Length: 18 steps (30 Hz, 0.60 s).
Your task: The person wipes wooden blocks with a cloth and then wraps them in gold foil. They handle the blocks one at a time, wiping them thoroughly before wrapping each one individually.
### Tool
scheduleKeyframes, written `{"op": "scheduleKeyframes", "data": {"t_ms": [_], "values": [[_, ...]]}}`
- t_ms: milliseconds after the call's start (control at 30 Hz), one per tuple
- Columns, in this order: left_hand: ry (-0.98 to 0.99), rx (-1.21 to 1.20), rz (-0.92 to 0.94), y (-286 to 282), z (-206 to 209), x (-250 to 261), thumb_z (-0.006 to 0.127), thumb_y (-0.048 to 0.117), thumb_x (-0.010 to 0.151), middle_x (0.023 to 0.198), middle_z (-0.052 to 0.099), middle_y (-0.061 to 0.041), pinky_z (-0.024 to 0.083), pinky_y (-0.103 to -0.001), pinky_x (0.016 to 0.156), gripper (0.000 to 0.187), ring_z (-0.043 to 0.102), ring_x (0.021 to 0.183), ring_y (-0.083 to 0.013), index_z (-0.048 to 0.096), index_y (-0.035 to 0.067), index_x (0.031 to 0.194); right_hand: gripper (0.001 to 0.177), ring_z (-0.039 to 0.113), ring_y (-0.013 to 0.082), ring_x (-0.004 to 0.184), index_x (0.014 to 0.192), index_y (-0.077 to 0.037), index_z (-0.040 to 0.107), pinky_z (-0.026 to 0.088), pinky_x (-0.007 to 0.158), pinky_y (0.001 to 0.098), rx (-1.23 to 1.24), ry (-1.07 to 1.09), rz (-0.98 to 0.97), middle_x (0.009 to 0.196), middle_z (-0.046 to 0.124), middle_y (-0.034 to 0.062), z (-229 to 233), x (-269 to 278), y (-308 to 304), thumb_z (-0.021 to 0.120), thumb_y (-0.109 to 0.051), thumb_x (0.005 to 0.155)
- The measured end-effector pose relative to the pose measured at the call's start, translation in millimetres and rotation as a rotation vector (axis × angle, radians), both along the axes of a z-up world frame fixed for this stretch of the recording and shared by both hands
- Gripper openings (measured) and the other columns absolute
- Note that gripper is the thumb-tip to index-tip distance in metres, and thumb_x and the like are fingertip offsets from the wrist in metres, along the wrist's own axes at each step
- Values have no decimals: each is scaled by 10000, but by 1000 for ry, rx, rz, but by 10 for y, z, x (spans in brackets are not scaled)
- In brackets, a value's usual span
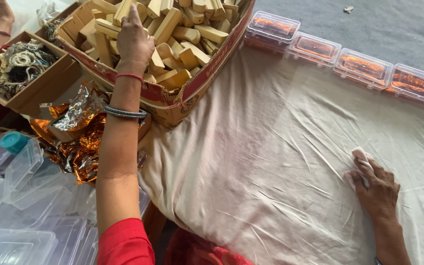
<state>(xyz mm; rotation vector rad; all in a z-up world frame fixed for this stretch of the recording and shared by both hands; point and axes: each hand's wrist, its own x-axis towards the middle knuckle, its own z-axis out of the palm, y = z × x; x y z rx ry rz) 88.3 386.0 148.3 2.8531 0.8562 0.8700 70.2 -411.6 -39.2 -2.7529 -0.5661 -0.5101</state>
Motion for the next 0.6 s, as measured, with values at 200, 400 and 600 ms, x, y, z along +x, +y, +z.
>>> {"op": "scheduleKeyframes", "data": {"t_ms": [200,400,600], "values": [[45,-369,10,-242,125,-346,894,311,847,1293,605,-227,574,-379,868,1064,676,1053,-324,184,86,1607,459,537,255,1348,1439,-321,672,384,1134,516,-11,3,3,1512,588,-13,4,-4,-1,641,-475,1008],[-134,-423,-84,21,-28,-288,782,90,890,1267,659,-207,652,-341,821,821,739,1033,-272,342,111,1582,478,526,282,1399,1441,-307,662,381,1125,522,-2,-2,13,1532,576,-4,37,-24,12,637,-494,1002],[-174,-337,-106,166,-90,-233,746,-21,851,1291,655,-218,610,-318,815,804,728,1055,-290,379,93,1558,476,528,276,1394,1443,-314,660,386,1130,521,-8,4,4,1532,578,-14,21,-21,4,637,-497,1004]]}}
